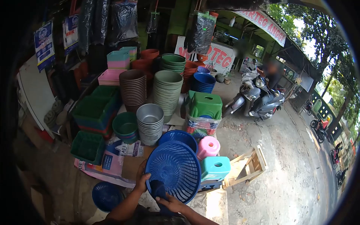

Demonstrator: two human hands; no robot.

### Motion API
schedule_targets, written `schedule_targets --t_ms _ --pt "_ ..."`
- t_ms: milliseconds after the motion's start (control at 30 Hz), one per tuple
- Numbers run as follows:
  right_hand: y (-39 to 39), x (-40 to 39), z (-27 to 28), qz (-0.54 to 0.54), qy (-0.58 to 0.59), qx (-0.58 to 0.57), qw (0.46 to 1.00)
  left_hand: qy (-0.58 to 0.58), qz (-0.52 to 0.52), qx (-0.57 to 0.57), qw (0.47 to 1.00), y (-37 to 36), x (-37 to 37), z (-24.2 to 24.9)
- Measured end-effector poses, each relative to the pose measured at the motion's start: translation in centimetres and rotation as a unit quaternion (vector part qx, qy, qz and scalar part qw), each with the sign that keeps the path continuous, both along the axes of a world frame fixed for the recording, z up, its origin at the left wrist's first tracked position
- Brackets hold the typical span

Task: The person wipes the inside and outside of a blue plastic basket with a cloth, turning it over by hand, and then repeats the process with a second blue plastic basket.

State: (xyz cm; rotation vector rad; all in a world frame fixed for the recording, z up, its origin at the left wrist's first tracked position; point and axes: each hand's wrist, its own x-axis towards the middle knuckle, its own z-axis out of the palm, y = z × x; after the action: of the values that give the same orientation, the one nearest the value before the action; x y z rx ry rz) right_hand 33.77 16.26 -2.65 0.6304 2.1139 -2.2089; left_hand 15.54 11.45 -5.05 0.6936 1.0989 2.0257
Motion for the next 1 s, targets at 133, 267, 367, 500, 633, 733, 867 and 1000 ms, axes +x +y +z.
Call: schedule_targets --t_ms 133,267,367,500,633,733,867,1000 --pt "2.3 -1.9 -2.9 -0.132 -0.126 -0.155 0.971 0.268 0.060 -0.060 0.960 0.4 2.5 -1.3" --pt "3.2 -4.4 0.6 -0.180 0.226 -0.452 0.844 0.147 -0.024 0.001 0.989 -0.3 3.0 0.4" --pt "0.7 -5.4 0.2 -0.229 0.166 -0.373 0.884 0.072 -0.017 -0.005 0.997 -0.9 1.7 1.2" --pt "4.9 -6.6 2.1 -0.315 0.165 -0.431 0.829 0.238 -0.023 -0.049 0.970 -1.5 1.6 -0.9" --pt "6.1 -7.9 0.6 -0.473 0.243 -0.121 0.838 0.286 -0.012 -0.065 0.956 -1.1 0.4 2.1" --pt "5.4 -4.9 2.3 -0.172 0.259 0.641 0.702 0.102 -0.096 -0.024 0.990 -0.5 -1.8 4.9" --pt "10.2 -3.3 0.7 0.051 0.067 0.766 0.637 0.166 -0.164 -0.064 0.970 -0.2 -3.5 4.6" --pt "14.6 -1.7 -2.1 0.034 -0.023 0.799 0.600 0.143 -0.182 -0.101 0.968 -0.2 -4.2 5.6"
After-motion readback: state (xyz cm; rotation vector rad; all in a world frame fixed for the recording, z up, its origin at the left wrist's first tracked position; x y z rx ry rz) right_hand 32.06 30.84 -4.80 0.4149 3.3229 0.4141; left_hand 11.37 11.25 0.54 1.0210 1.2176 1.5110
